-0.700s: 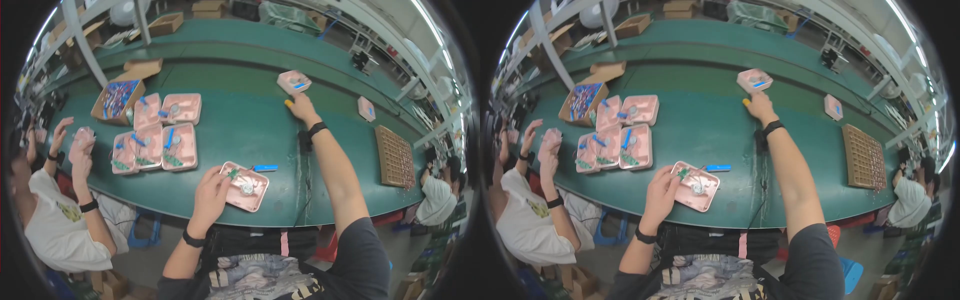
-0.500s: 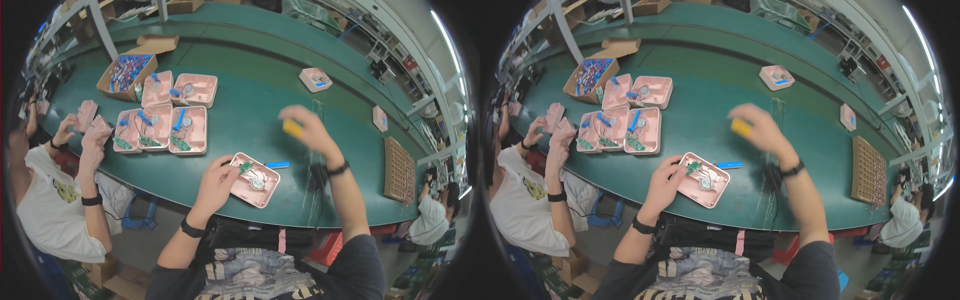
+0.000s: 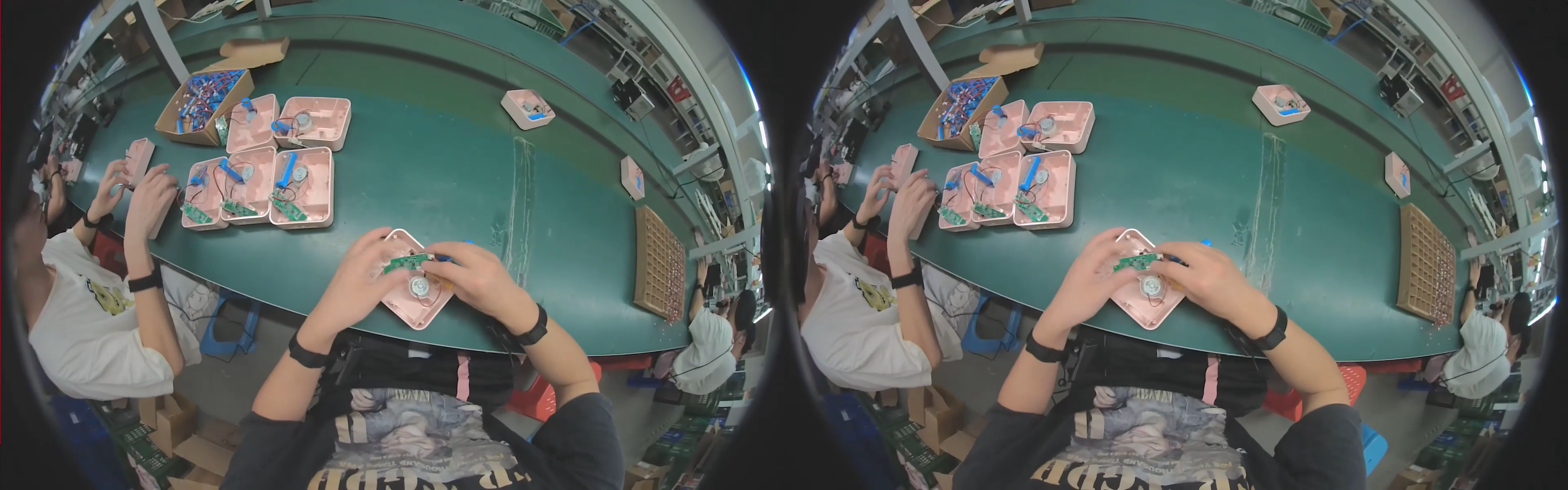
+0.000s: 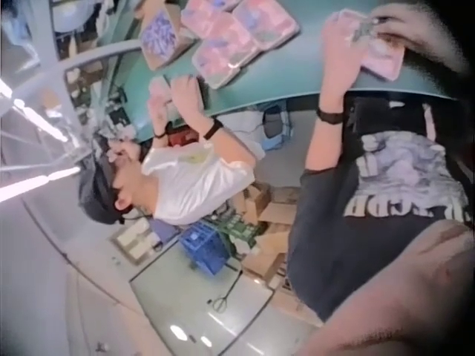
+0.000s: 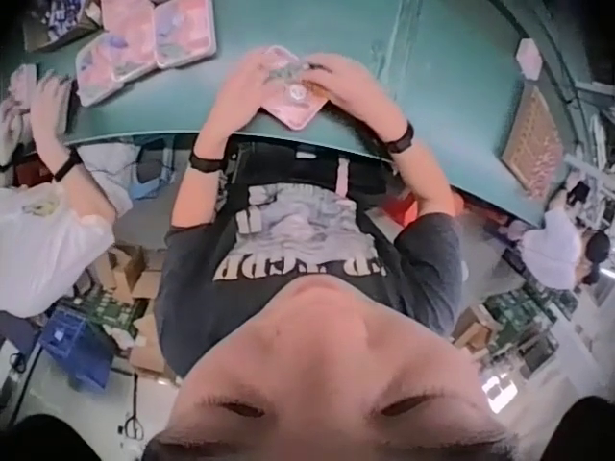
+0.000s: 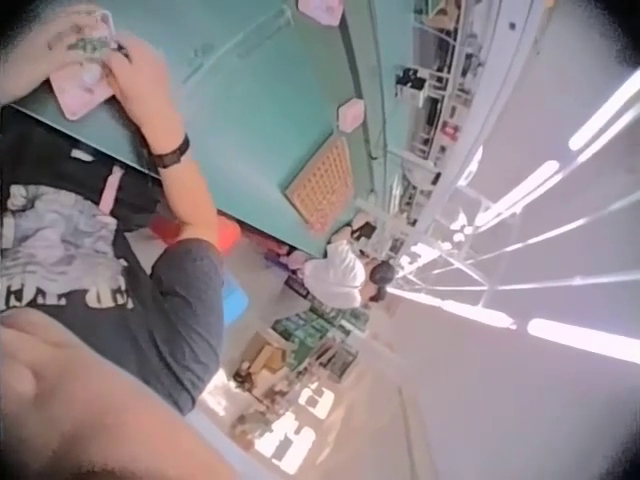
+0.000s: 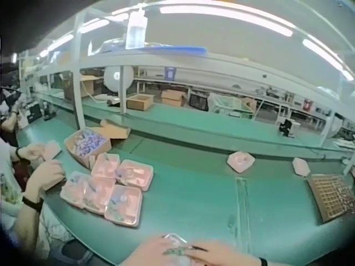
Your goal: The person assembles electronic devices by placing circuit boards and batteries into pink plastic housings, using a yellow-handled tool to press components into place. They connect wires within the units and set them aside on the green workbench before starting the next one.
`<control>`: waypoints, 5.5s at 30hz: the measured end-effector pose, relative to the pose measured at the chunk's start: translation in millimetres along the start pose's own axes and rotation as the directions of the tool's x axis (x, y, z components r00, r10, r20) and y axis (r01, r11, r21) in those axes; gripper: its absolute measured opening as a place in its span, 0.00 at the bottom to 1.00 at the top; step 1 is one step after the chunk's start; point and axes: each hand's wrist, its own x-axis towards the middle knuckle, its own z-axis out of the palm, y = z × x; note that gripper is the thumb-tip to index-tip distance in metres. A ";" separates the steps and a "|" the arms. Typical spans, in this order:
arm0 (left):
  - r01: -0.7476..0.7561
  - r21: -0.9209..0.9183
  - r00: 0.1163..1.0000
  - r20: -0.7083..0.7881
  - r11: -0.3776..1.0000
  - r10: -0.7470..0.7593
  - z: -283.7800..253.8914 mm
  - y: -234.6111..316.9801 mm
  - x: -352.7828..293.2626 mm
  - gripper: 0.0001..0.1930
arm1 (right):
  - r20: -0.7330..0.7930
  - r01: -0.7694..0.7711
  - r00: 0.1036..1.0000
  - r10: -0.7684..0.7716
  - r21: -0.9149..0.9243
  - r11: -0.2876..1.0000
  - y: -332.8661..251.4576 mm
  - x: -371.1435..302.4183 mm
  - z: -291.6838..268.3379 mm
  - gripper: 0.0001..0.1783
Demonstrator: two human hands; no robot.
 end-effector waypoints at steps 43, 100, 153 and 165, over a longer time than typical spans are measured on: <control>-0.278 0.271 0.931 -0.159 0.922 0.328 12.0 -24.0 -14.7 0.12 | 0.286 0.001 0.957 0.035 -0.125 0.992 -8.7 40.6 -1.0 0.12; -0.119 0.128 0.928 -0.338 0.985 0.156 22.3 -20.8 -24.4 0.04 | 0.592 -0.782 0.592 0.547 0.585 0.214 -13.3 -38.2 -1.7 0.20; -0.256 0.403 0.891 -0.255 0.879 0.376 30.5 -22.3 -25.6 0.06 | 0.174 -0.403 0.894 0.413 -0.091 0.911 -41.6 17.3 -5.8 0.14; -0.236 0.394 0.888 -0.282 0.888 0.362 32.1 -20.3 -24.9 0.07 | 0.177 -0.331 0.926 0.334 -0.051 0.942 -65.7 -39.6 -37.9 0.14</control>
